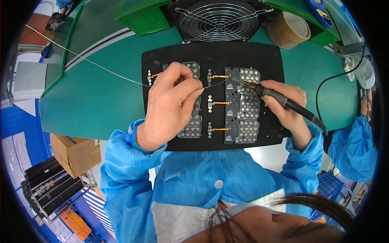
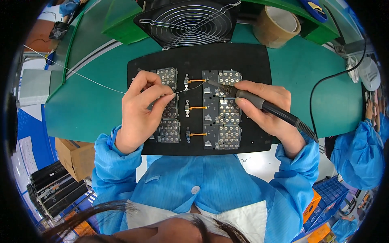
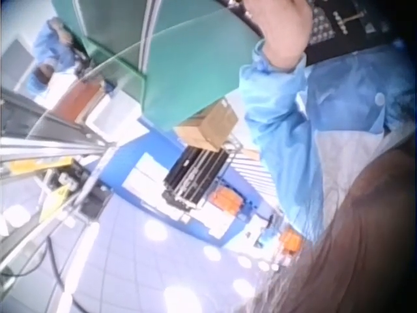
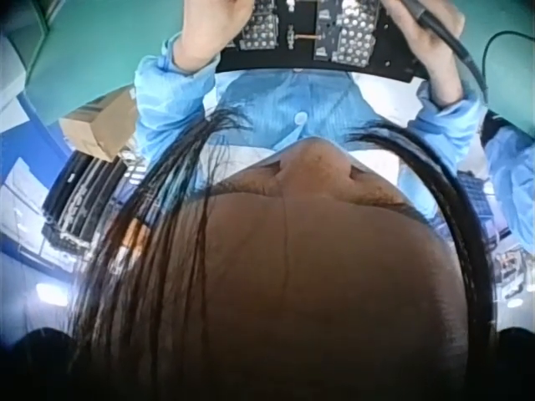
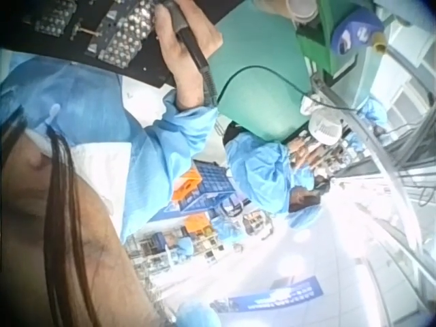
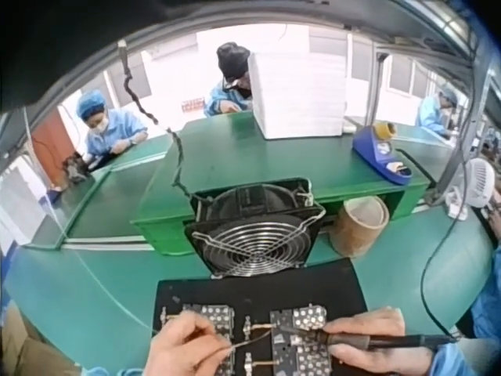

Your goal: The person solders wire connections onto circuit boards using a soldering iron and solder wire, sets the finished board assembly onto the conveyor, and then solders connections on another set of circuit boards.

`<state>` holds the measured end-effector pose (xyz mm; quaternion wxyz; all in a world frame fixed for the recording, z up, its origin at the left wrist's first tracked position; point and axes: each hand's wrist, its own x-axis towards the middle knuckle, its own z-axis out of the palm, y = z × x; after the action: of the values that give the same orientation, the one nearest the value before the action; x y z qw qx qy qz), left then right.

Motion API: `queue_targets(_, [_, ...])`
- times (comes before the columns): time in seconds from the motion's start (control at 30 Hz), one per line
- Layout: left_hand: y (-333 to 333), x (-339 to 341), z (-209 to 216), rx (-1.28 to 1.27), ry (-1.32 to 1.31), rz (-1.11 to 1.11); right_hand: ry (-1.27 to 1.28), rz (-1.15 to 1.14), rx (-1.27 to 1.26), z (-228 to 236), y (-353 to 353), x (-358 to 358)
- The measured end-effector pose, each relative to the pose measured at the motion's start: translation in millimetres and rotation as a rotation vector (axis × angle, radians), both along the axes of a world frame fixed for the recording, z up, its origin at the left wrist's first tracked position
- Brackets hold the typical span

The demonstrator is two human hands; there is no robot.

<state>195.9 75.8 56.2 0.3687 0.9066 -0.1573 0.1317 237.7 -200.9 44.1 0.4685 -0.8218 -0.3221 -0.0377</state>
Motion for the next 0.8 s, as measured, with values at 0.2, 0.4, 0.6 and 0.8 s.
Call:
queue_targets(0.2, [0.0,3.8,-3.1,0.010,-0.014,-0.020,-0.017,0.008,0.011,-2.9,0.1,0.9])
queue_targets(0.4, [-4.0,10.1,-8.8,-0.005,-0.018,-0.034,-0.015,0.023,-0.008,-1.3,0.7,1.1])
queue_targets(0.6, [-12.0,16.3,-13.2,-0.006,-0.017,-0.061,-0.042,0.028,-0.026,-3.2,-2.4,2.6])
queue_targets(0.8, [-14.8,20.2,-18.6,-0.137,0.028,-0.028,-0.048,0.031,-0.023,-4.7,-1.4,4.5])
